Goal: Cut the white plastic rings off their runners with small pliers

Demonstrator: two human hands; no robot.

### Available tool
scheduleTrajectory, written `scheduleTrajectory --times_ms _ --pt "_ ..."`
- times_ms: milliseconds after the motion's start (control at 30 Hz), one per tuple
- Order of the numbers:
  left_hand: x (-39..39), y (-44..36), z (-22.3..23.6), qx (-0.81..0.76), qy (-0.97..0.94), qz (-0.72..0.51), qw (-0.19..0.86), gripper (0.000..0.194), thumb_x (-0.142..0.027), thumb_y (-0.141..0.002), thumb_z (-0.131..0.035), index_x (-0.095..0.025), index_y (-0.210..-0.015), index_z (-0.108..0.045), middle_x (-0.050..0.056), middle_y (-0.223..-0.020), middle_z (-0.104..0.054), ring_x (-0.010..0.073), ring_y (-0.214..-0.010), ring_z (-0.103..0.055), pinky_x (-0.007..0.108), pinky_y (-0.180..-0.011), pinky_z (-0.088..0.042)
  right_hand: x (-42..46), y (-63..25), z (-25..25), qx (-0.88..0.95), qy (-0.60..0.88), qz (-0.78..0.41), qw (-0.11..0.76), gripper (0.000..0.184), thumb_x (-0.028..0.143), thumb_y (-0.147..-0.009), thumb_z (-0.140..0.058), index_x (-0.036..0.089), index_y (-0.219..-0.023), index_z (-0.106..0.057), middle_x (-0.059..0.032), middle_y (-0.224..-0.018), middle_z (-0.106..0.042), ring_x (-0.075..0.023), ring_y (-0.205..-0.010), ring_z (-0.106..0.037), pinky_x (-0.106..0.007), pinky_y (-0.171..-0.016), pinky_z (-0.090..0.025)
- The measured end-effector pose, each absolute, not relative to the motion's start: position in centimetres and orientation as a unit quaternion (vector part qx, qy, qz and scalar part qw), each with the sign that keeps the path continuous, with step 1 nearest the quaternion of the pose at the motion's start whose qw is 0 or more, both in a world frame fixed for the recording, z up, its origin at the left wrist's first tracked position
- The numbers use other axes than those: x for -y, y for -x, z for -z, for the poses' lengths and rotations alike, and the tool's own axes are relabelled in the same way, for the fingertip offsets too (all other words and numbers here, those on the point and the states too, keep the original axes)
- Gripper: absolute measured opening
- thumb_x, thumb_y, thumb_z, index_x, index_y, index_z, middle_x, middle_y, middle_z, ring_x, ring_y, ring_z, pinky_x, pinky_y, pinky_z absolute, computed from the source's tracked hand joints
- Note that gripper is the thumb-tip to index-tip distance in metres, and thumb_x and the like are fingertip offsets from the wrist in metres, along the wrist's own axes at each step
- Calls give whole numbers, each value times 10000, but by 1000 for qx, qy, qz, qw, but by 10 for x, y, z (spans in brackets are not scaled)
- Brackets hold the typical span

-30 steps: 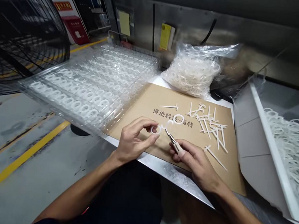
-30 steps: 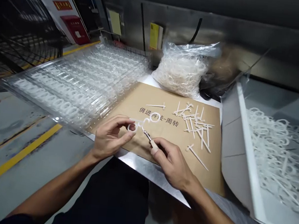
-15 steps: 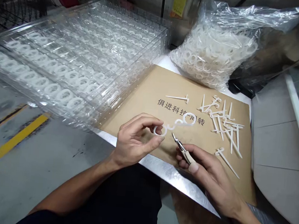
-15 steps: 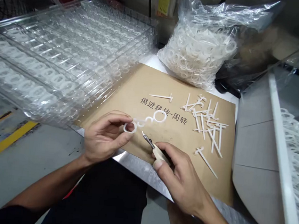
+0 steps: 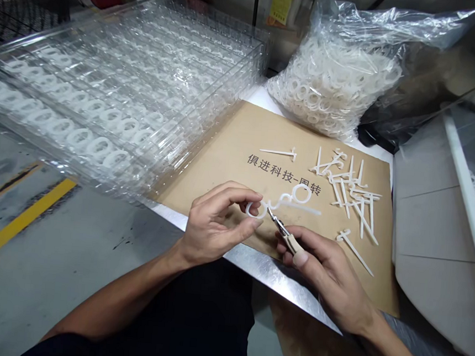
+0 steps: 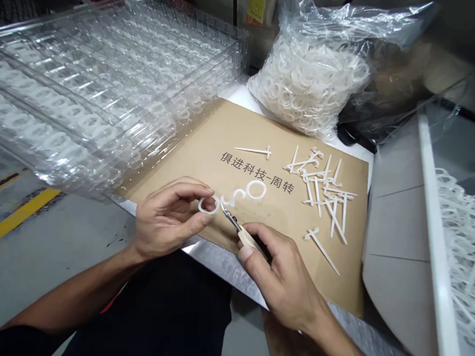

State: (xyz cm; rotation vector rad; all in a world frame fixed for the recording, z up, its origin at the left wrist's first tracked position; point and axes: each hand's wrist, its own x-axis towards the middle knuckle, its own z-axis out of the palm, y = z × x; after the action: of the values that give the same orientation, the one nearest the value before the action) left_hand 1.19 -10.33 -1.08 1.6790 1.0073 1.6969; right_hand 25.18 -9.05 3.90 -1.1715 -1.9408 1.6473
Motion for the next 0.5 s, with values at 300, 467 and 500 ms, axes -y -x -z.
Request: scheduleTrajectory --times_ms 300,467,500 --pt "103 -10 13 -378 -637 -611 280 375 -74 -852 -787 -181 -1207 -730 69 -966 -722 161 -845 -692 305 -778 -594 94 -250 -35 678 409 -581 184 366 520 -1079 -494 205 -984 -655 -6 -829 -599 -161 -728 -524 -304 -675 -427" --pt "104 -10 14 -378 -627 -613 295 377 -81 -856 -786 -187 -1214 -733 74 -980 -728 164 -852 -699 306 -779 -597 94 -249 -32 672 410 -588 187 375 530 -1081 -487 200 -1043 -661 -18 -878 -617 -167 -742 -540 -313 -684 -434" --pt "104 -10 15 -379 -626 -613 297 380 -76 -854 -787 -187 -1214 -733 74 -981 -728 164 -853 -700 308 -782 -597 93 -249 -32 672 410 -588 188 378 530 -1082 -485 198 -1050 -663 -18 -879 -618 -167 -739 -541 -314 -682 -433"
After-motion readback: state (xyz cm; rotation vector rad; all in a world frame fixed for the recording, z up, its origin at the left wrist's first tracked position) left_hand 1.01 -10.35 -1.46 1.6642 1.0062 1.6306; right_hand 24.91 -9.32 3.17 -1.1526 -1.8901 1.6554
